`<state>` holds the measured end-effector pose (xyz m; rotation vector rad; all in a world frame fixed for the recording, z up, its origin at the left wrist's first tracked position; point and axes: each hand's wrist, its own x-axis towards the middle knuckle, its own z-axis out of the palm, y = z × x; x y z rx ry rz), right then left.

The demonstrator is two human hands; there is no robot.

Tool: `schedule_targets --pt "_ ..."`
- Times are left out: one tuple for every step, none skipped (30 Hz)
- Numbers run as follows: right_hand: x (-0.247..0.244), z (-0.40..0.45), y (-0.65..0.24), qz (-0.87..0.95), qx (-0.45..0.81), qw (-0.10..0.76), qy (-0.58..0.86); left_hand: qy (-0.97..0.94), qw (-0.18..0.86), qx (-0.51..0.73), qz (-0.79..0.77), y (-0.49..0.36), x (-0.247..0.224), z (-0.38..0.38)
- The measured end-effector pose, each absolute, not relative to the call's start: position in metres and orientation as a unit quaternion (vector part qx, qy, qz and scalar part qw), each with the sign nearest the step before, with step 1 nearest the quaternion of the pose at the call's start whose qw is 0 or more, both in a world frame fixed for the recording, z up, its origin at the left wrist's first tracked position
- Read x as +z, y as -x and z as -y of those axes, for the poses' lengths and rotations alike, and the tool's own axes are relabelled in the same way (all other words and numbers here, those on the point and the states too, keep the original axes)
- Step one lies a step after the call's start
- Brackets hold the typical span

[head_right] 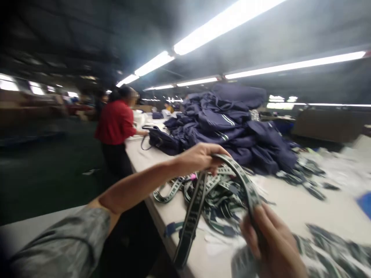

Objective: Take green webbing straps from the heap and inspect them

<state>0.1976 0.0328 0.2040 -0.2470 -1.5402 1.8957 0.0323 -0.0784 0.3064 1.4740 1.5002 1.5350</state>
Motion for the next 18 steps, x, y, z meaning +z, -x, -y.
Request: schedule_targets --pt "0.208 -0.030 -0.205 0.581 0.740 0.328 0.092 -0.537 0.242 0.586 -0.557 -0.034 0.311 0.075" --pt "0.212 -0.028 -0.207 0.568 0.752 0.325 0.076 -0.538 0.225 0.596 -0.553 -0.033 0.315 0.071" --pt "0.215 -0.028 -0.205 0.561 0.760 0.323 0.054 -0.537 0.212 0.602 -0.552 -0.032 0.318 0.067" --pt "0.217 -0.030 -0.201 0.557 0.765 0.322 0.036 -0.534 0.207 0.612 -0.546 -0.030 0.321 0.063" --pt "0.219 -0.034 -0.195 0.554 0.768 0.321 0.025 -0.532 0.203 0.616 -0.544 -0.027 0.323 0.060" --pt "0.219 -0.039 -0.190 0.551 0.770 0.321 0.015 -0.536 0.202 0.615 -0.542 -0.025 0.325 0.057" --pt "0.219 -0.043 -0.187 0.547 0.773 0.322 0.007 -0.541 0.200 0.614 -0.539 -0.025 0.327 0.055" --pt "0.218 -0.046 -0.186 0.542 0.776 0.322 0.001 -0.546 0.198 0.610 -0.539 -0.026 0.328 0.054" --pt "0.217 -0.048 -0.186 0.536 0.780 0.323 -0.004 -0.550 0.196 0.607 -0.539 -0.027 0.328 0.054" --pt "0.216 -0.049 -0.187 0.531 0.783 0.324 -0.008 -0.554 0.194 0.603 -0.540 -0.030 0.329 0.054" --pt "0.215 -0.050 -0.188 0.527 0.785 0.325 -0.011 -0.556 0.193 0.601 -0.541 -0.033 0.330 0.054" --pt "0.213 -0.050 -0.190 0.524 0.787 0.325 -0.012 -0.558 0.194 0.600 -0.540 -0.036 0.331 0.054" --pt "0.212 -0.050 -0.191 0.522 0.789 0.325 -0.012 -0.561 0.195 0.599 -0.538 -0.038 0.331 0.053" --pt "0.210 -0.050 -0.191 0.521 0.789 0.326 -0.011 -0.563 0.196 0.600 -0.534 -0.041 0.332 0.053" --pt "0.208 -0.050 -0.191 0.523 0.787 0.326 -0.008 -0.564 0.199 0.602 -0.529 -0.043 0.333 0.052" --pt "0.206 -0.050 -0.190 0.526 0.785 0.327 -0.002 -0.564 0.202 0.604 -0.526 -0.046 0.333 0.051" --pt "0.203 -0.049 -0.189 0.528 0.783 0.328 0.007 -0.564 0.203 0.607 -0.522 -0.048 0.333 0.050" --pt "0.200 -0.048 -0.187 0.531 0.781 0.329 0.016 -0.567 0.202 0.608 -0.518 -0.050 0.333 0.049"
